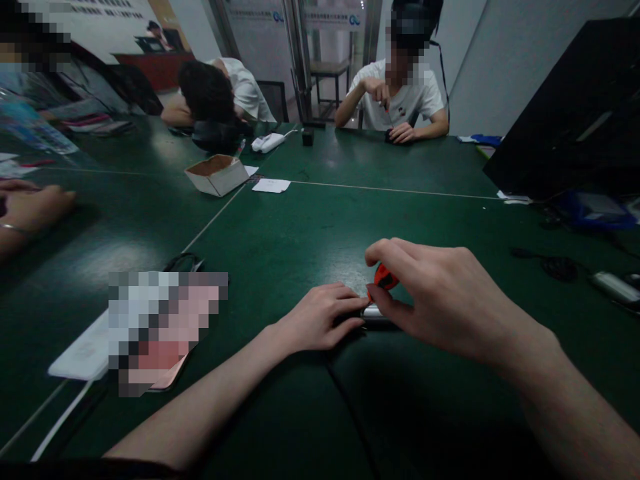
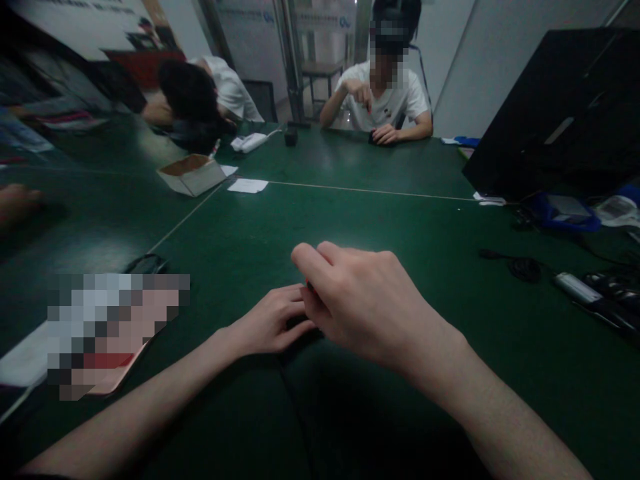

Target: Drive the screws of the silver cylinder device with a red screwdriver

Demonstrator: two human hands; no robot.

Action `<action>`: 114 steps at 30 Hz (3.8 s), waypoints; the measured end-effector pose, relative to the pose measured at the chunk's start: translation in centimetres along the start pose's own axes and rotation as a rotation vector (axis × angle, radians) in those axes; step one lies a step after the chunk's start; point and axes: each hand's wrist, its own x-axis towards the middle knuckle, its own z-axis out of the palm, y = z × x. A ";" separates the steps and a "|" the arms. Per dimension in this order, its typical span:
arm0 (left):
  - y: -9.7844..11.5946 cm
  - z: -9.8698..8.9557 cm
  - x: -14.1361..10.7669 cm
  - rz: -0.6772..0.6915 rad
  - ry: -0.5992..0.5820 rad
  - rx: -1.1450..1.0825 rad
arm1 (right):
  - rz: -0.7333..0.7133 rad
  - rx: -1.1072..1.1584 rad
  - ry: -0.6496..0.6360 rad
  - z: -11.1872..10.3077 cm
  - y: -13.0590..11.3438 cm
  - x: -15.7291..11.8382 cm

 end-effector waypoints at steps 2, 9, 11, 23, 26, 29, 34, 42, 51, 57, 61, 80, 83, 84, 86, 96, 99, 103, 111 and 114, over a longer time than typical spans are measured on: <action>0.0 0.0 0.0 0.002 0.003 -0.004 | -0.021 0.022 -0.015 -0.1 -0.1 0.0; 0.1 -0.2 0.1 -0.017 0.014 -0.049 | -0.078 -0.058 -0.017 -0.3 0.1 0.0; 0.1 -0.2 0.1 -0.018 0.011 -0.038 | -0.081 -0.069 -0.010 -0.2 0.2 0.0; 0.1 -0.1 0.1 0.004 0.021 -0.046 | -0.095 0.020 -0.055 -0.3 -0.1 0.0; -0.1 0.1 0.1 0.007 0.048 -0.041 | -0.075 -0.025 -0.033 -0.1 0.0 0.0; -0.1 0.1 0.1 0.003 0.044 -0.024 | -0.082 0.003 -0.006 0.0 0.0 0.0; -0.1 0.2 0.1 -0.007 0.043 -0.038 | -0.109 0.060 0.008 0.1 -0.1 0.1; -0.2 0.4 0.0 -0.050 0.062 -0.035 | -0.088 -0.061 0.057 0.7 0.7 0.3; -0.4 0.4 0.0 -0.026 0.080 -0.019 | -0.093 0.273 0.072 1.2 0.9 0.4; -0.5 0.6 -0.1 -0.019 0.095 -0.010 | -0.071 0.228 0.064 1.2 1.4 0.6; -0.1 0.3 0.0 -0.026 0.110 -0.017 | -0.024 0.096 0.163 1.5 1.6 0.8; -0.1 0.0 0.1 0.018 0.126 -0.044 | 0.062 0.134 0.173 1.8 1.7 1.0; -0.1 0.0 0.2 0.021 0.129 -0.037 | 0.065 0.084 0.173 1.9 1.5 0.9; -0.2 0.1 0.2 0.019 0.127 -0.037 | 0.059 0.090 0.172 1.9 1.4 0.8; -0.2 0.1 0.2 0.010 0.119 -0.044 | 0.041 0.136 0.172 1.7 1.3 0.8; -0.5 0.2 0.2 -0.059 0.065 -0.061 | 0.124 0.542 0.280 4.1 3.4 2.0; -0.6 0.2 0.2 -0.053 0.070 -0.047 | 0.194 0.650 0.395 5.8 4.2 2.5; -0.6 0.2 0.3 -0.079 0.068 -0.014 | 0.236 0.711 0.422 6.8 4.6 2.8; -0.5 0.0 0.3 -0.102 0.037 -0.109 | 0.237 0.779 0.406 7.2 4.7 2.6; -0.5 -0.1 0.3 -0.089 0.023 -0.126 | 0.226 0.792 0.392 7.3 4.7 2.6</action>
